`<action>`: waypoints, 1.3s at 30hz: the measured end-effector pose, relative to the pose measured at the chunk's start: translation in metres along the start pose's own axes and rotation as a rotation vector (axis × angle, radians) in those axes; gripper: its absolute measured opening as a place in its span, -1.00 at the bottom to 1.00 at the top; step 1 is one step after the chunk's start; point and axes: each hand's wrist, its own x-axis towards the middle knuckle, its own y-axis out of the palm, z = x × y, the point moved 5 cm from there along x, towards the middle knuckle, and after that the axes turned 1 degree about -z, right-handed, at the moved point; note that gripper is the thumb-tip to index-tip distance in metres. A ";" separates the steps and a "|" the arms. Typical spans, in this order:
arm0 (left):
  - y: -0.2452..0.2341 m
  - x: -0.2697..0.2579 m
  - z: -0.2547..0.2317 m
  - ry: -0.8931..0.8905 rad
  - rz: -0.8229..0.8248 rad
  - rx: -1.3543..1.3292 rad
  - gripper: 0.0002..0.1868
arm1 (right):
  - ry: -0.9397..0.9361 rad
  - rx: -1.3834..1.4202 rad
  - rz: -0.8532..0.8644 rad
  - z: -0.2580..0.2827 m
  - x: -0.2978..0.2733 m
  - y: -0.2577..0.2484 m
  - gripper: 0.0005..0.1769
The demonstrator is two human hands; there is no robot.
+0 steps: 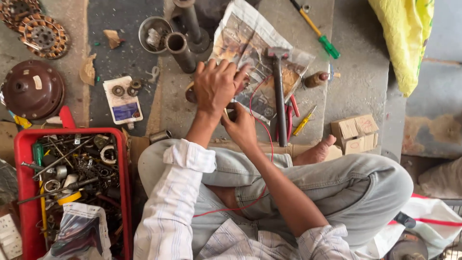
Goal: The person disassembles and reassembles a ceiling fan motor by hand, using a hammer to tap components into place and a screwdriver and pliers to manipulate internal parts and wiring.
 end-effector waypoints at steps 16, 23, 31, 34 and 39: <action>-0.008 -0.006 0.007 -0.141 -0.225 0.196 -0.50 | 0.212 0.306 -0.030 0.008 -0.007 0.007 -0.70; -0.015 -0.005 0.004 -0.159 -0.240 0.212 -0.51 | -0.253 -0.252 -0.118 0.041 -0.013 -0.003 -0.71; -0.022 -0.039 0.032 -0.359 -0.333 0.043 -0.59 | -0.125 -0.053 0.003 0.037 -0.012 0.010 -0.77; -0.036 -0.057 0.042 -0.492 -0.450 -0.144 -0.64 | 0.022 -0.048 0.015 0.037 -0.022 0.010 -0.72; -0.043 -0.047 0.025 -0.402 -0.499 -0.167 -0.62 | -0.107 -0.076 -0.086 0.034 -0.017 -0.001 -0.71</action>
